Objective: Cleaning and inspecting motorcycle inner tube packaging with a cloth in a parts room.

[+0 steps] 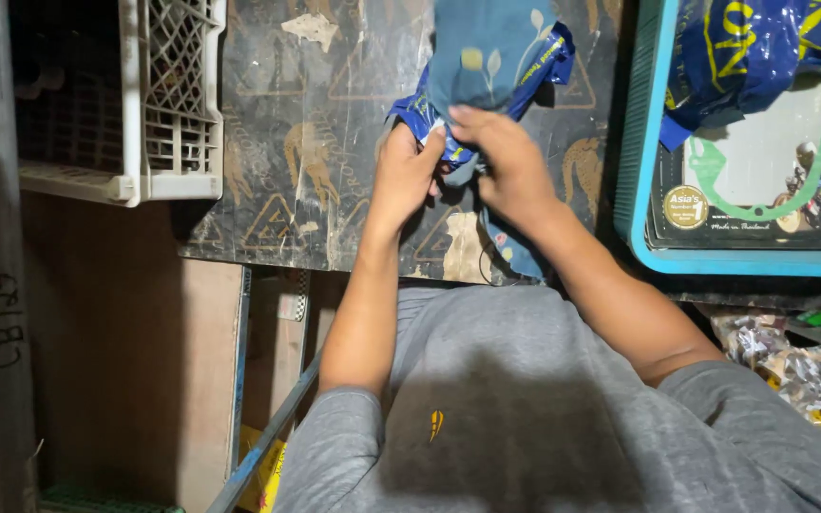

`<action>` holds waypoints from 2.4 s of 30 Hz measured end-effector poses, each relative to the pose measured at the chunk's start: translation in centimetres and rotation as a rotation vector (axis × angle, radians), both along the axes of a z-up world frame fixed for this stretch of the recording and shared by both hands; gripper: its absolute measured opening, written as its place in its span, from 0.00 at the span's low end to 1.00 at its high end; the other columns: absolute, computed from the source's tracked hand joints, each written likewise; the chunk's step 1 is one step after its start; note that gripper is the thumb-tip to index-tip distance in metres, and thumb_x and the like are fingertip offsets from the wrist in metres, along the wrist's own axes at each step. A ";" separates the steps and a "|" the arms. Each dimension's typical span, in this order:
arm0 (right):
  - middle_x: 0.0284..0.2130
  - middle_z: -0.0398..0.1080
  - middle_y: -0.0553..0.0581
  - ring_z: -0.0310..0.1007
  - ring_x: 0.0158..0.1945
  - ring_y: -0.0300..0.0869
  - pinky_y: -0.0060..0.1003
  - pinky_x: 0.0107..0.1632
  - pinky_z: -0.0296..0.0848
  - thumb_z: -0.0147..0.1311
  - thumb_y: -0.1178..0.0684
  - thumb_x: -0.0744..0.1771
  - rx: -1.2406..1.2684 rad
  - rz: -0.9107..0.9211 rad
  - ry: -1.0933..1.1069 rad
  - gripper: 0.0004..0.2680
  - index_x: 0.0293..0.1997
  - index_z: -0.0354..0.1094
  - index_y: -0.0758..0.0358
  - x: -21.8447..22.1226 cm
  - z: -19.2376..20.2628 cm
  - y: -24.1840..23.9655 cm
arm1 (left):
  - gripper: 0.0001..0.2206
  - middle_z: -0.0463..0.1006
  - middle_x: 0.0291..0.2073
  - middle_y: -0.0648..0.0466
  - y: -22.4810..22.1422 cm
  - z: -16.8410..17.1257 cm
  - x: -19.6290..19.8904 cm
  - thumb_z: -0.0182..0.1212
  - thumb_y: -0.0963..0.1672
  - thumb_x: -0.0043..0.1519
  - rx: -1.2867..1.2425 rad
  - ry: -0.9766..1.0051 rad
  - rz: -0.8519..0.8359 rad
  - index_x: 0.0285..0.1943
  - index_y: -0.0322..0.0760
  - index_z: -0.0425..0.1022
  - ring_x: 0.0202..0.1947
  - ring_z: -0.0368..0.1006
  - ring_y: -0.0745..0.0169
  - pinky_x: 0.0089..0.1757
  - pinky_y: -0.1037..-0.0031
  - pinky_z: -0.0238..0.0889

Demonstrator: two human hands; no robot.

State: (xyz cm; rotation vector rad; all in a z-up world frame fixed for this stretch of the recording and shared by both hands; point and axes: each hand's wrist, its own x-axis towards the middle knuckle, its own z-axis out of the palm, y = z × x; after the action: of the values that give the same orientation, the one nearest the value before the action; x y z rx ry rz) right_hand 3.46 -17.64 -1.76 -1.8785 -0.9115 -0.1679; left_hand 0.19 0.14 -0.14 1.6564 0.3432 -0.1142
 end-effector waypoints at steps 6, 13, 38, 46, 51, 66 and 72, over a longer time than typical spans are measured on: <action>0.27 0.72 0.55 0.71 0.33 0.54 0.45 0.44 0.71 0.57 0.74 0.52 0.035 -0.153 0.073 0.16 0.31 0.76 0.56 0.6 0.0 -1.4 | 0.12 0.77 0.17 0.46 0.5 -0.4 -0.2 0.65 0.47 0.59 0.033 0.105 0.121 0.38 0.32 0.71 0.13 0.72 0.63 0.21 0.71 0.66; 0.45 0.66 0.61 0.66 0.45 0.45 0.39 0.53 0.68 0.51 0.67 0.69 0.329 -0.721 0.183 0.16 0.64 0.53 0.67 -0.2 -0.8 -4.0 | 0.30 0.67 0.61 0.50 -1.9 3.8 0.5 0.72 0.45 0.57 0.914 -0.230 0.093 0.68 0.38 0.63 0.65 0.59 0.49 0.64 0.59 0.58; 0.42 0.73 0.61 0.68 0.41 0.44 0.33 0.48 0.67 0.46 0.68 0.63 0.260 -0.508 0.290 0.12 0.51 0.69 0.70 0.7 0.4 -4.8 | 0.57 0.83 0.54 0.42 -1.0 2.6 3.8 0.79 0.51 0.43 0.795 -0.225 0.019 0.80 0.43 0.41 0.47 0.85 0.49 0.46 0.60 0.78; 0.54 0.63 0.63 0.62 0.57 0.47 0.40 0.66 0.59 0.42 0.57 0.72 0.538 -0.536 0.269 0.10 0.60 0.57 0.69 1.1 0.3 -3.9 | 0.44 0.86 0.42 0.50 -0.3 1.8 2.6 0.75 0.44 0.50 0.168 -0.303 0.033 0.75 0.42 0.49 0.34 0.83 0.64 0.37 0.76 0.76; 0.59 0.62 0.68 0.61 0.63 0.52 0.45 0.69 0.58 0.39 0.54 0.73 0.435 -0.477 0.216 0.13 0.63 0.55 0.73 1.6 1.1 -3.7 | 0.31 0.83 0.39 0.51 -2.8 -0.9 2.6 0.70 0.43 0.53 -0.174 -0.184 0.009 0.64 0.38 0.58 0.34 0.78 0.65 0.38 0.76 0.72; 0.79 0.39 0.59 0.40 0.84 0.50 0.52 0.87 0.46 0.32 0.46 0.76 0.252 -0.214 0.154 0.20 0.78 0.44 0.63 -1.5 3.7 -0.2 | 0.13 0.75 0.45 0.47 -3.5 -7.5 1.6 0.55 0.42 0.63 -0.862 0.026 0.027 0.55 0.31 0.70 0.42 0.71 0.62 0.46 0.71 0.67; 0.75 0.50 0.63 0.48 0.80 0.52 0.50 0.82 0.48 0.29 0.34 0.74 -0.004 -0.319 -0.074 0.27 0.77 0.47 0.67 -0.4 2.9 -0.1 | 0.25 0.71 0.58 0.45 -3.9 -4.4 1.9 0.57 0.42 0.60 -0.809 -0.019 -0.139 0.69 0.34 0.61 0.54 0.68 0.53 0.56 0.65 0.60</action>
State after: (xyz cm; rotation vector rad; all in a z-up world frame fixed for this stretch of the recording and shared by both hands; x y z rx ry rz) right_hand 3.05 -17.69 1.13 -2.0233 -0.6550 -0.4312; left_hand 2.07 -3.77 -4.49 0.8760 0.1321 -0.2985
